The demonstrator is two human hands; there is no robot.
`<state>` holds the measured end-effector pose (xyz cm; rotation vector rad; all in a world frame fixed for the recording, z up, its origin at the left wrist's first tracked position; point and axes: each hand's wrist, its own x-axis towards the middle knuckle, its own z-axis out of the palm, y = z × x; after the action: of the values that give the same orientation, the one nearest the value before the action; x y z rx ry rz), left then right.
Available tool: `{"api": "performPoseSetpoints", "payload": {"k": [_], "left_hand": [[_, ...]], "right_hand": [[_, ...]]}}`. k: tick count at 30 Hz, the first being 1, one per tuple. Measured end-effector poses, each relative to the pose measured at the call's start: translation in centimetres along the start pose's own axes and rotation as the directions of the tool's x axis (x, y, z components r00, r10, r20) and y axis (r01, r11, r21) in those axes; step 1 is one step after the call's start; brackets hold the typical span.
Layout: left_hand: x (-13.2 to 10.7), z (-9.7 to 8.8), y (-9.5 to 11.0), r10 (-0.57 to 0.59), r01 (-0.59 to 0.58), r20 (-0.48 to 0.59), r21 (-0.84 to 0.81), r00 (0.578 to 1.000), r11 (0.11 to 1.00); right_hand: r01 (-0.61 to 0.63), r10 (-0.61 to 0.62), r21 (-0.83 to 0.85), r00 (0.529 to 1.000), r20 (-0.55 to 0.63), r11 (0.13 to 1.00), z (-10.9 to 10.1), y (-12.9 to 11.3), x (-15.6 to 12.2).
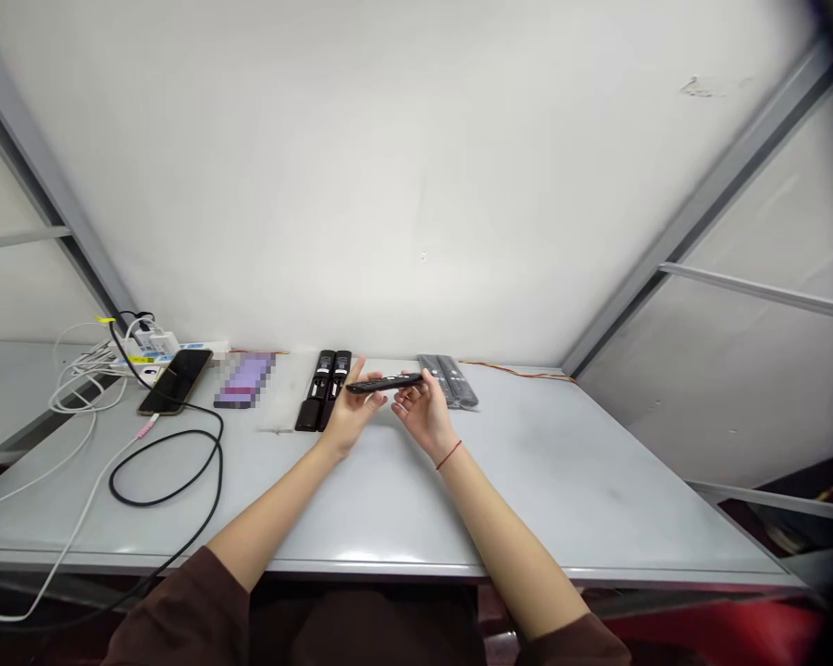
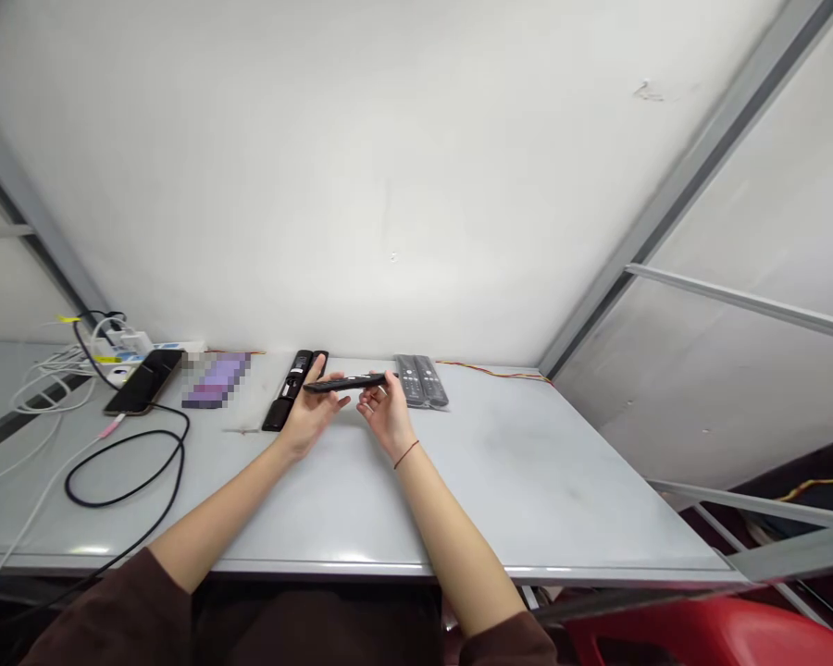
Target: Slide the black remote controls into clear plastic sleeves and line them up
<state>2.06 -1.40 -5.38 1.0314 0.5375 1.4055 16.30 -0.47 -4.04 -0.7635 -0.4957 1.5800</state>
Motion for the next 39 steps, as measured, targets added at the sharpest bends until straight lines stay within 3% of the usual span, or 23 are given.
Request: {"api": "performPoseSetpoints", "payload": {"k": [5,10,16,18,20,22,24,26,27,30,32,34,35,39], "left_hand": [[0.0,-0.3,-0.2,0.031,-0.046,0.085,0.186,0.996,0.981],[0.6,-0.7,-0.4,0.017,-0.012,-0.036,0.130,0.999,0.991],[1.9,-2.1,-0.5,0.007,0.006,-0.181,0.071,0.983,0.997],[2.1,-2.5,-0.4,0.015,0.013,-0.185,0.152,0.983,0.988],[2.1,-2.9,-0.2,0.028,0.024,-0.147,0.336,0.989,0.942],[2.1,-3.2,0.2,0.039,-0.014,-0.030,0.584,0.999,0.812],[2.3,-3.8,0.9,0.043,-0.121,0.119,0.796,0.992,0.593],[2.7,-5.0,1.9,0.067,-0.175,0.162,0.924,0.984,0.339],[3.0,-5.8,2.4,0.097,-0.132,0.113,0.967,0.989,0.217],[3.6,-9.1,4.3,0.191,0.206,-0.186,0.974,0.964,-0.090],[3.9,-11.3,5.3,0.173,0.417,-0.390,0.893,0.904,-0.169],[3.9,-13.1,5.8,0.105,0.533,-0.523,0.838,0.846,-0.117],[3.9,-13.7,5.9,0.097,0.561,-0.556,0.827,0.826,-0.038],[3.9,-14.7,5.4,0.180,0.481,-0.593,0.766,0.785,0.426]], "right_hand": [[-0.013,0.012,-0.023,1.000,-0.012,1.000,-0.2,0.0,0.1],[-0.039,0.041,-0.075,0.999,0.022,0.996,-0.3,0.4,0.2],[-0.007,0.056,-0.317,0.988,0.146,0.948,0.3,1.0,-0.6],[-0.017,0.113,-0.432,0.974,0.197,0.901,0.6,1.3,-1.0],[-0.035,0.187,-0.533,0.954,0.233,0.846,0.8,1.8,-1.3],[-0.038,0.234,-0.583,0.935,0.265,0.811,1.0,2.3,-1.6],[-0.022,0.232,-0.592,0.931,0.281,0.805,1.1,2.7,-1.7],[-0.012,0.205,-0.595,0.944,0.258,0.804,1.2,2.8,-1.7],[-0.008,0.190,-0.599,0.952,0.241,0.801,1.2,2.7,-1.7],[-0.015,0.163,-0.603,0.968,0.191,0.797,1.3,2.3,-1.8],[-0.020,0.155,-0.599,0.972,0.175,0.800,1.4,2.0,-1.8],[-0.023,0.158,-0.600,0.972,0.172,0.799,1.4,2.0,-1.9],[-0.020,0.158,-0.604,0.972,0.176,0.796,1.4,2.0,-1.9],[-0.004,0.166,-0.619,0.964,0.205,0.786,1.3,2.2,-1.9]]}}
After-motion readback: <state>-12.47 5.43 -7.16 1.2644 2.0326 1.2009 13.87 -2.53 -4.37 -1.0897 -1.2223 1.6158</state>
